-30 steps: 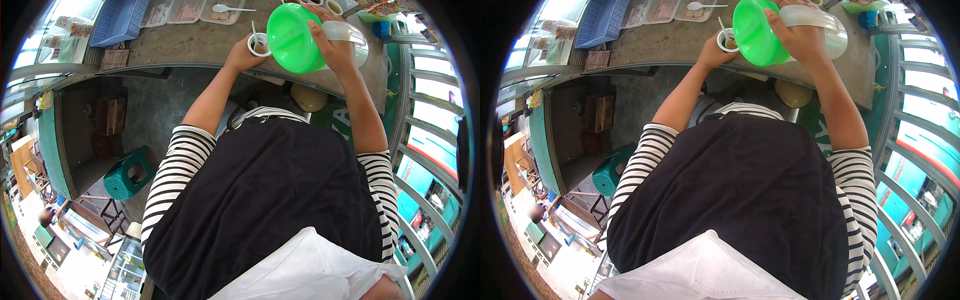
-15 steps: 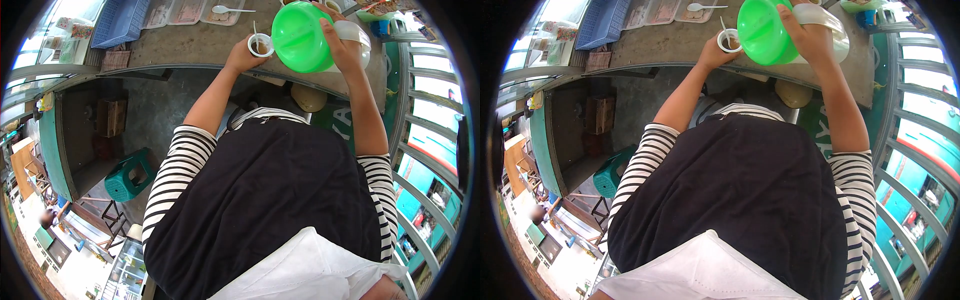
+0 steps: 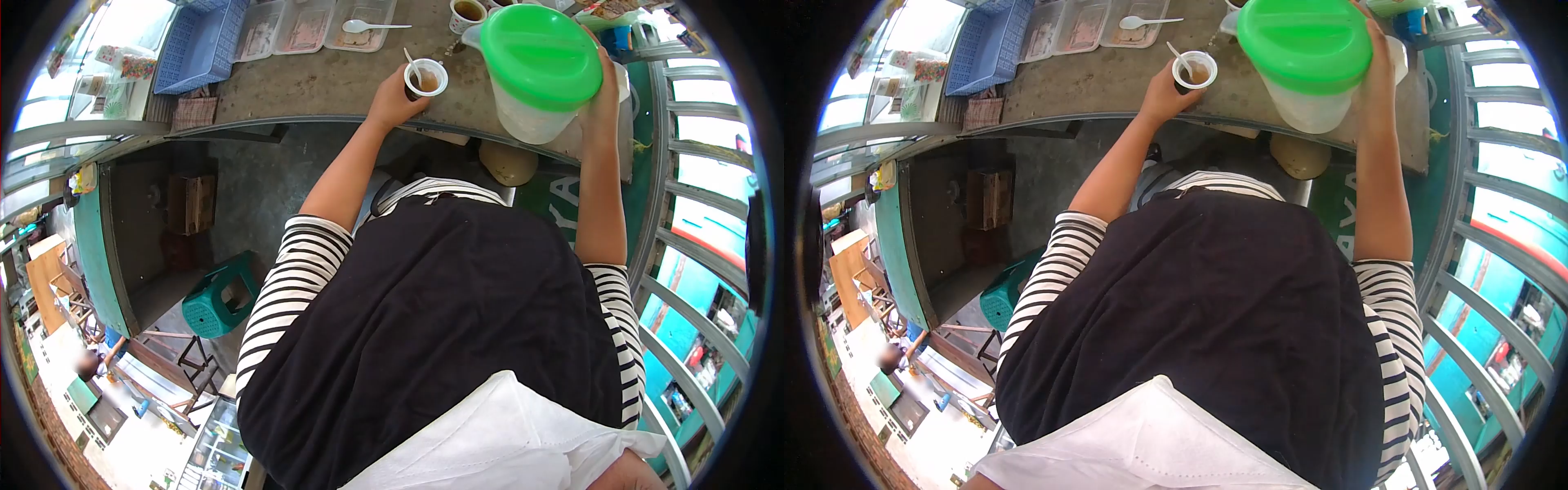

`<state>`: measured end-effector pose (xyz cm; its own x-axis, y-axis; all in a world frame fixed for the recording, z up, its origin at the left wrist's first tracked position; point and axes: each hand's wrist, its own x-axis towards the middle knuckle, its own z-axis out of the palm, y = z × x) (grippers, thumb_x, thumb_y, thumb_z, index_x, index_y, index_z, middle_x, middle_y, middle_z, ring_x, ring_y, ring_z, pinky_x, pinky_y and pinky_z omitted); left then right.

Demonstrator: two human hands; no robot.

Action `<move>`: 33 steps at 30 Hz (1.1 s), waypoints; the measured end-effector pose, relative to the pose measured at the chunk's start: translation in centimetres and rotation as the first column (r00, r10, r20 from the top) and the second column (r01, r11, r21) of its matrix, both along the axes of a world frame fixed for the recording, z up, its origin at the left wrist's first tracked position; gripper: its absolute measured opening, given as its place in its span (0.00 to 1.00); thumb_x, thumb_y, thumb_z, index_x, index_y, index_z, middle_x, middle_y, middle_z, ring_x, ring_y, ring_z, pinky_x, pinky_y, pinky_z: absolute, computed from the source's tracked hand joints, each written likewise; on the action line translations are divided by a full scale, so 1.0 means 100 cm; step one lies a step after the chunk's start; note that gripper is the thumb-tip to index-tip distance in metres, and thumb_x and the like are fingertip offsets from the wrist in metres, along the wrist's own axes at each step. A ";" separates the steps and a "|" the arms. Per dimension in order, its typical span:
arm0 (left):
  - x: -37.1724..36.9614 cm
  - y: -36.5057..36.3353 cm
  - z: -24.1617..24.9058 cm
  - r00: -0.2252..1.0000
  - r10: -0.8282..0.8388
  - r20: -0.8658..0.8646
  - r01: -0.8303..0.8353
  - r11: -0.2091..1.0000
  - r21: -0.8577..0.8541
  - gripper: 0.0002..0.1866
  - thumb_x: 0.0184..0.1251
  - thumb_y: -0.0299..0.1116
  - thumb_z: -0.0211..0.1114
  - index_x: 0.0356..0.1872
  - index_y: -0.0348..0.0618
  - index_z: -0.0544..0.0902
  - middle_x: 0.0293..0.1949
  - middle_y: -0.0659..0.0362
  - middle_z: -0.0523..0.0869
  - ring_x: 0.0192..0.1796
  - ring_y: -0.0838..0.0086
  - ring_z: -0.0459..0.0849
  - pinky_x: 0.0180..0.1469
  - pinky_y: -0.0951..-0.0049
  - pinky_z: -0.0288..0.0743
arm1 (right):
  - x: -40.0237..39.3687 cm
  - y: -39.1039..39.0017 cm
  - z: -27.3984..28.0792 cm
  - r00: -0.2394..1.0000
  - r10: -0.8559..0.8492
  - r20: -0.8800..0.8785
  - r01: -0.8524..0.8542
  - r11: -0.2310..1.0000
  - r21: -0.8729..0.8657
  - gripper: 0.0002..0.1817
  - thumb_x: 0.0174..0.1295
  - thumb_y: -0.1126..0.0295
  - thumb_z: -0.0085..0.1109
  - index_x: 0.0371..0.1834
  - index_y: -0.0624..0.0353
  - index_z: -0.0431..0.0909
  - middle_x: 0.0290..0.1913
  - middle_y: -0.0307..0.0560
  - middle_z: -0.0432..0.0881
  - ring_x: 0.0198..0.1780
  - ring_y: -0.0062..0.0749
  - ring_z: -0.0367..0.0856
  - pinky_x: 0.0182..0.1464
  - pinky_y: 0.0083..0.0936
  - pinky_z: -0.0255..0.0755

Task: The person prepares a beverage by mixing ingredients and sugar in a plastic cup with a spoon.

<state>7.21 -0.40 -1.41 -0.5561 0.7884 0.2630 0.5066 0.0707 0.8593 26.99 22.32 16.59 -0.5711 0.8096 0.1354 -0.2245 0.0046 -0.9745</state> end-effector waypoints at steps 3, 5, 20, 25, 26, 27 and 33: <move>0.005 0.001 0.013 0.993 0.033 0.112 -0.036 0.999 0.028 0.33 0.47 0.39 0.80 0.56 0.42 0.77 0.49 0.51 0.87 0.52 0.61 0.87 0.55 0.63 0.78 | 0.013 0.015 -0.014 0.983 -0.115 -0.144 0.087 0.979 -0.185 0.26 0.76 0.57 0.42 0.66 0.66 0.73 0.60 0.48 0.81 0.60 0.33 0.79 0.62 0.29 0.70; 0.001 0.003 0.010 0.986 0.004 0.169 -0.009 0.999 0.030 0.35 0.46 0.40 0.82 0.56 0.42 0.77 0.49 0.52 0.87 0.52 0.63 0.86 0.55 0.64 0.78 | 0.017 0.017 -0.034 0.961 -0.180 -0.212 0.117 0.953 -0.280 0.26 0.76 0.56 0.42 0.65 0.65 0.74 0.59 0.48 0.81 0.60 0.35 0.79 0.63 0.31 0.70; -0.042 -0.002 0.094 0.963 0.026 0.268 -0.107 0.951 0.292 0.40 0.44 0.40 0.86 0.56 0.38 0.72 0.45 0.57 0.85 0.48 0.72 0.84 0.54 0.70 0.77 | 0.032 -0.097 -0.142 0.831 -0.511 0.220 0.546 0.826 -0.142 0.24 0.74 0.61 0.52 0.70 0.57 0.66 0.66 0.43 0.70 0.58 0.29 0.74 0.60 0.35 0.69; -0.069 -0.015 0.134 0.994 -0.025 0.105 0.004 0.980 0.200 0.37 0.44 0.40 0.85 0.54 0.37 0.74 0.45 0.56 0.86 0.48 0.71 0.85 0.53 0.70 0.78 | -0.041 -0.141 -0.098 0.968 -0.077 0.240 0.096 0.993 -0.069 0.15 0.67 0.68 0.58 0.56 0.51 0.80 0.48 0.37 0.78 0.44 0.22 0.75 0.47 0.22 0.69; -0.074 -0.016 0.136 0.990 -0.066 0.122 0.036 0.972 0.233 0.37 0.44 0.39 0.85 0.54 0.38 0.75 0.45 0.56 0.86 0.48 0.70 0.85 0.53 0.69 0.78 | -0.064 -0.141 -0.071 0.970 -0.084 0.229 0.058 0.991 0.119 0.14 0.67 0.67 0.59 0.54 0.51 0.81 0.45 0.36 0.78 0.44 0.22 0.75 0.47 0.22 0.70; -0.079 -0.017 0.138 0.985 -0.107 0.138 0.067 0.962 0.265 0.36 0.44 0.39 0.85 0.53 0.38 0.76 0.45 0.55 0.86 0.49 0.68 0.85 0.52 0.69 0.78 | -0.089 -0.141 -0.038 0.972 -0.090 0.218 0.020 0.953 0.304 0.14 0.66 0.66 0.60 0.53 0.51 0.83 0.42 0.36 0.79 0.43 0.22 0.75 0.47 0.22 0.70; -0.105 -0.039 0.162 0.980 -0.195 -0.041 0.199 0.974 0.108 0.37 0.42 0.37 0.85 0.54 0.39 0.75 0.45 0.52 0.87 0.49 0.65 0.86 0.51 0.66 0.79 | -0.182 -0.151 0.068 0.849 0.201 0.489 -0.514 0.529 0.676 0.14 0.64 0.63 0.63 0.50 0.55 0.84 0.40 0.43 0.83 0.39 0.30 0.80 0.44 0.25 0.73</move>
<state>-3.32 -4.25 14.75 -0.3834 0.8468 0.3688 0.5267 -0.1276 0.8404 8.75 7.21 23.42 -0.9175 0.2019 0.3427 -0.0732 0.7611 -0.6445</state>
